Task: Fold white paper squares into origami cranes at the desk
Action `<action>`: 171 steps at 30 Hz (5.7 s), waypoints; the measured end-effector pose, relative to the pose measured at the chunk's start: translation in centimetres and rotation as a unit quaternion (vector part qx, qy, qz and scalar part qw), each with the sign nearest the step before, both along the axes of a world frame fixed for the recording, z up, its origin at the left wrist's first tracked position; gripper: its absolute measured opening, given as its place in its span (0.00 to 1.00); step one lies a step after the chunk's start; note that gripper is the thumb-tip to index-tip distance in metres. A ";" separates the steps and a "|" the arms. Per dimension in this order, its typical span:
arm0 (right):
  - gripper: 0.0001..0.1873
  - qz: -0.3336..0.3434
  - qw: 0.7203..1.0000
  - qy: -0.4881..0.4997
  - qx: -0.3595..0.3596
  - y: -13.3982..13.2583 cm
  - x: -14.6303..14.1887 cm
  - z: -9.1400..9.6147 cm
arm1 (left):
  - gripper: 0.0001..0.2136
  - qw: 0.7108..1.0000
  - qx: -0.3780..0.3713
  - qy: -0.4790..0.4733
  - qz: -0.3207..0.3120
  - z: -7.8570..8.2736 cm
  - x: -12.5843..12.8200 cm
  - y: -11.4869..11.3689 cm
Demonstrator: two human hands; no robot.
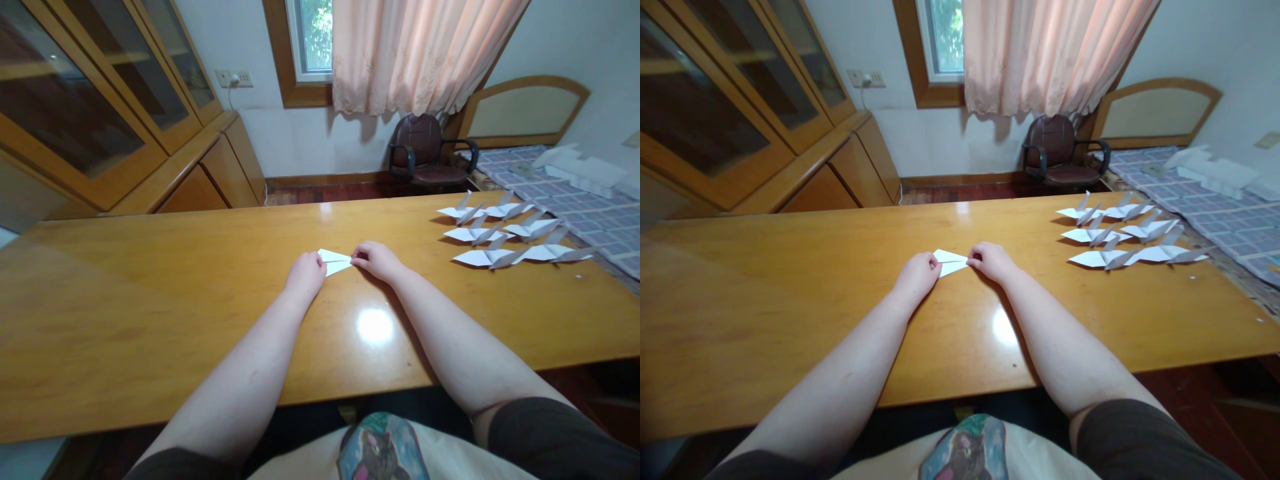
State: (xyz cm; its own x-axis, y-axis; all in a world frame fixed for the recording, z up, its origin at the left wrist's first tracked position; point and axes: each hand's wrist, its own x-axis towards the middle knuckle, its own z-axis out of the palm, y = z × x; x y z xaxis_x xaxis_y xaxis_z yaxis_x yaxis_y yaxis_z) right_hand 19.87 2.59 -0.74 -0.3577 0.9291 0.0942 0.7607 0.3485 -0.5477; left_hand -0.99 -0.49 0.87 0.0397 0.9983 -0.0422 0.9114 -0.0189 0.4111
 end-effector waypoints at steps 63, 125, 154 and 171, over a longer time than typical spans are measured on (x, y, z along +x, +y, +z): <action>0.22 0.026 0.956 0.264 -0.125 -0.2 0.7 -0.1 | 0.08 0.981 0.109 -0.122 -0.103 1.7 1.0 -1.6; 0.05 0.002 1.000 -0.003 -0.026 0.2 1.2 0.7 | 0.14 0.996 0.041 -0.028 -0.068 -0.2 0.7 0.2; 0.08 -0.067 0.996 0.043 -0.036 1.0 1.1 -0.6 | 0.10 0.996 0.042 -0.034 -0.071 -1.2 0.4 0.8; 0.06 0.000 0.999 0.035 -0.004 0.3 0.5 0.0 | 0.08 0.996 0.048 -0.040 -0.070 -1.3 0.3 0.9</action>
